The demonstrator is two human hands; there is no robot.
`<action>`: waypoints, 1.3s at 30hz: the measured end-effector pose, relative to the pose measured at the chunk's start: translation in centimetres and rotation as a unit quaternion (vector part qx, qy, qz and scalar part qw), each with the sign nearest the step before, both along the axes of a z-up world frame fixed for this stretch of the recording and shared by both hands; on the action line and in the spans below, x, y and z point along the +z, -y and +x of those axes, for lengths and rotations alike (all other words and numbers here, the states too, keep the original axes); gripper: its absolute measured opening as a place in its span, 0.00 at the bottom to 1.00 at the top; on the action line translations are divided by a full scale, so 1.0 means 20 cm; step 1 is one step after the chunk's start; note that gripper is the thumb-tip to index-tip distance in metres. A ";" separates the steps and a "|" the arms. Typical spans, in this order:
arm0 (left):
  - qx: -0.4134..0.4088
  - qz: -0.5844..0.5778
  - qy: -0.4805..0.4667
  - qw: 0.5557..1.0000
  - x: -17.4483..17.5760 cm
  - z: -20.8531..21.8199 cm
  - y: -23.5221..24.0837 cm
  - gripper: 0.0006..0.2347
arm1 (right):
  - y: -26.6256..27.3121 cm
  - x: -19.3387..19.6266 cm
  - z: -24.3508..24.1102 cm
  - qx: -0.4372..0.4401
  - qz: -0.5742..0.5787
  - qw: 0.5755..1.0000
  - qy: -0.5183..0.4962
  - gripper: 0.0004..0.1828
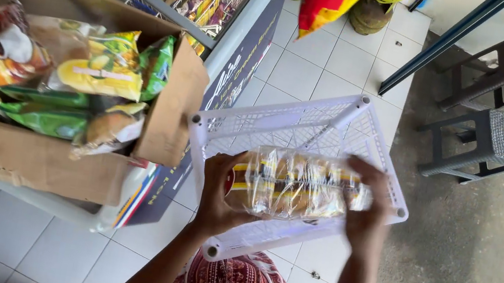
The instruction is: Picking up packaged bread from a box, wiping them with a rag, and placing them into a white plastic crate.
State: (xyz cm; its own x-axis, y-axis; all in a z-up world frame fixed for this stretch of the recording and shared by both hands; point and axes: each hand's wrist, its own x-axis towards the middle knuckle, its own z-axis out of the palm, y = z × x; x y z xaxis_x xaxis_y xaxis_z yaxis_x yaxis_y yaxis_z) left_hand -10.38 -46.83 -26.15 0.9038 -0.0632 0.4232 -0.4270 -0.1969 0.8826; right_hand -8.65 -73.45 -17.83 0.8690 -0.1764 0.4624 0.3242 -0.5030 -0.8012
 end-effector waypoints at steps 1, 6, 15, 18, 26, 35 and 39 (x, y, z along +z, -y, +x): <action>-0.008 0.004 -0.006 1.000 -0.03 0.01 0.04 0.51 | -0.12 0.04 -0.02 0.113 0.069 0.990 -0.050 0.20; -0.011 0.036 -0.005 0.999 -0.08 0.04 0.08 0.52 | -0.30 -0.18 0.01 0.140 -0.165 0.976 0.025 0.20; 0.032 0.074 -0.058 0.995 0.07 -0.04 0.06 0.49 | -0.34 -0.31 0.04 0.151 -0.203 0.965 0.068 0.03; 0.102 0.147 0.013 0.984 0.08 -0.02 0.08 0.35 | -0.36 -0.25 0.04 0.172 -0.186 0.965 0.070 0.03; 0.148 0.277 0.059 0.947 0.19 -0.03 0.14 0.10 | -0.35 -0.26 0.02 0.169 -0.193 0.964 0.067 0.03; 0.273 0.158 -0.006 0.949 -0.30 0.07 -0.04 0.12 | -0.40 -0.40 -0.03 0.249 -0.094 0.964 0.024 0.04; 0.274 0.080 0.030 0.958 0.18 0.09 0.00 0.09 | -0.40 -0.44 0.00 0.234 -0.032 0.971 -0.040 0.02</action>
